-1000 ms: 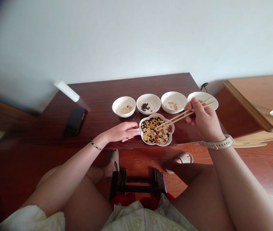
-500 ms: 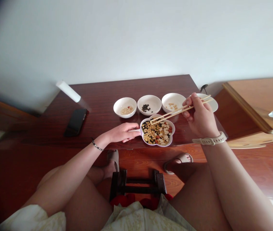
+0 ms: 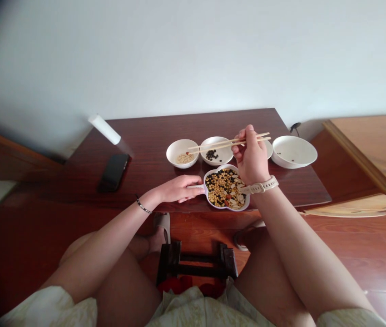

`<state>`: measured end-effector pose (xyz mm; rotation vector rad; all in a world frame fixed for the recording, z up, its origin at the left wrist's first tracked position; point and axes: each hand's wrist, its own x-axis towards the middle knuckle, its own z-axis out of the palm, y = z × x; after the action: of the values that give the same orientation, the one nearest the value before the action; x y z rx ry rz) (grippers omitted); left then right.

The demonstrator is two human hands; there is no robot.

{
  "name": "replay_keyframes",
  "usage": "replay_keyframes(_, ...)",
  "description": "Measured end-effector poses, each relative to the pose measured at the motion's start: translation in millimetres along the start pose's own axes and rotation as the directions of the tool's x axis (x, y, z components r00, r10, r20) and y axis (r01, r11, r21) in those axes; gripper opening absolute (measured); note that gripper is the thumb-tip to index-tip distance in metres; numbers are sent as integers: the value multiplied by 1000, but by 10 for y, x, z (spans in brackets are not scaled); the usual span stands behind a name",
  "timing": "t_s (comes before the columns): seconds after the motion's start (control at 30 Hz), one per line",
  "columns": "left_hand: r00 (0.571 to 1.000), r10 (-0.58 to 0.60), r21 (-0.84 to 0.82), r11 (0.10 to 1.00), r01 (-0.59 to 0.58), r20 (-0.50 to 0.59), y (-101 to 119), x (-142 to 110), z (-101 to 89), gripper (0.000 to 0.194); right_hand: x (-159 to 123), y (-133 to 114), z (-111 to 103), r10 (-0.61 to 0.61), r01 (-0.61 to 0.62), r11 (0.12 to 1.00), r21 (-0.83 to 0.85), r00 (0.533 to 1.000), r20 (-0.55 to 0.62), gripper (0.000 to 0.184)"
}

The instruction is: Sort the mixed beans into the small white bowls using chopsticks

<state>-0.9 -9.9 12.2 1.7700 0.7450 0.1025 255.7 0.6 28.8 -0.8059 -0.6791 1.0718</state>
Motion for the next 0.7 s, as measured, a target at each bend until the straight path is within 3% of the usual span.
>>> replay_keyframes(0.23, 1000, 6, 3, 1000, -6, -1, -4, 5, 3, 45, -31, -114, -163, 20, -25, 994, -109, 999, -47, 45)
replay_keyframes(0.4, 1000, 18, 21, 1000, -18, -1, 19, 3, 4, 44, -155, -291, -394, 98, -98, 978, -184, 995, -12, 41)
replay_keyframes(0.57, 1000, 8, 31, 999, -8, -6, 39, 4, 18, 45, -260, -399, -629, 253, -223, 923, -314, 966, 58, 39)
replay_keyframes(0.7, 1000, 5, 16, 1000, -5, -10, 7, 21, 25, 45, -255, -434, -806, 243, -204, 900, -386, 969, 53, 39)
